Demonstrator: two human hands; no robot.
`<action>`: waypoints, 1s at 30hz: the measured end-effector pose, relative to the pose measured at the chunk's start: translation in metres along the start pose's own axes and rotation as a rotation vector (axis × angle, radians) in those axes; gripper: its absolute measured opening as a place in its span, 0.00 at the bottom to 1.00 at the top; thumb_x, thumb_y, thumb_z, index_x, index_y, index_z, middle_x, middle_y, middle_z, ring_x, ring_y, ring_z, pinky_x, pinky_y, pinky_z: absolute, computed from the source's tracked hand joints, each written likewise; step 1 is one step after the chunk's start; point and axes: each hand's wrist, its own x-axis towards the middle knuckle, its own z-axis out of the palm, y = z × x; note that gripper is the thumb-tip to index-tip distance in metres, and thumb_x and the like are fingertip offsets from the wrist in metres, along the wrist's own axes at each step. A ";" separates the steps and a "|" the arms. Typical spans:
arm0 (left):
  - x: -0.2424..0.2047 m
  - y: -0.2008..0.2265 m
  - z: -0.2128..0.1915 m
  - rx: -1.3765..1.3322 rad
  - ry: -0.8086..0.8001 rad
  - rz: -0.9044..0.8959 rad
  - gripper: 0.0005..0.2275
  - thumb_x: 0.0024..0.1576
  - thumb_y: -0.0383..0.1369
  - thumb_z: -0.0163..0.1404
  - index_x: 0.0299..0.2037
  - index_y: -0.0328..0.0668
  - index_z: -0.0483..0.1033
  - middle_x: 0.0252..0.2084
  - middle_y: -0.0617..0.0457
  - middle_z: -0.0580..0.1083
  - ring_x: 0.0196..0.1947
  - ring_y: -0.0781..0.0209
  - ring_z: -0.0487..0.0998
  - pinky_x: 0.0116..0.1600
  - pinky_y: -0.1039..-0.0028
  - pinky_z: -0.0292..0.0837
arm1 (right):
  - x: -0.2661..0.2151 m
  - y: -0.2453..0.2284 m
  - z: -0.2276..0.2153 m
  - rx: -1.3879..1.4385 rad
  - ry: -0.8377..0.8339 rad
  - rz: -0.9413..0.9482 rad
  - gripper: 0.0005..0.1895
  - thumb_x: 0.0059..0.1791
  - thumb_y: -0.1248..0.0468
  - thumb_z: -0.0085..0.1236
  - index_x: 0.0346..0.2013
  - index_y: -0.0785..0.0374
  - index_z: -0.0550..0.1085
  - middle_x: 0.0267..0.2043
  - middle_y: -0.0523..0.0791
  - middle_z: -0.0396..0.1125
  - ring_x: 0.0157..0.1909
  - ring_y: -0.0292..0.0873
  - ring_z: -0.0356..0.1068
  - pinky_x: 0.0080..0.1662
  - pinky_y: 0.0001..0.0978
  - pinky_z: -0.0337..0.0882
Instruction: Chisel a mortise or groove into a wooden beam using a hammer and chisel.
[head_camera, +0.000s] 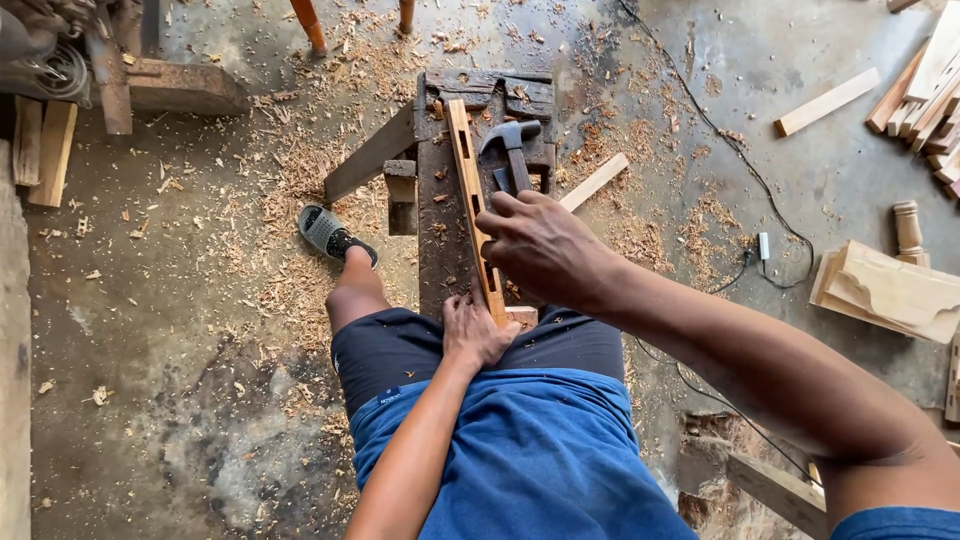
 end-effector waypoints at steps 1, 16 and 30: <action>-0.001 0.002 -0.003 -0.011 -0.001 -0.001 0.58 0.44 0.54 0.56 0.74 0.29 0.27 0.60 0.33 0.70 0.62 0.44 0.70 0.74 0.59 0.44 | 0.000 0.001 -0.001 0.023 0.004 -0.004 0.03 0.41 0.59 0.63 0.27 0.53 0.79 0.40 0.42 0.65 0.49 0.44 0.64 0.45 0.37 0.66; 0.000 -0.001 0.002 -0.014 0.042 0.043 0.52 0.45 0.52 0.56 0.72 0.28 0.40 0.56 0.34 0.72 0.59 0.45 0.72 0.71 0.56 0.47 | 0.007 -0.001 -0.005 0.002 -0.017 0.006 0.06 0.41 0.56 0.61 0.22 0.52 0.78 0.41 0.42 0.65 0.50 0.44 0.63 0.43 0.37 0.65; 0.008 -0.012 0.015 -0.011 0.074 0.065 0.56 0.44 0.51 0.56 0.74 0.28 0.29 0.56 0.34 0.73 0.58 0.43 0.72 0.72 0.57 0.47 | 0.049 0.069 0.046 0.095 -0.144 0.077 0.13 0.46 0.49 0.65 0.25 0.53 0.79 0.34 0.39 0.70 0.34 0.39 0.66 0.32 0.33 0.68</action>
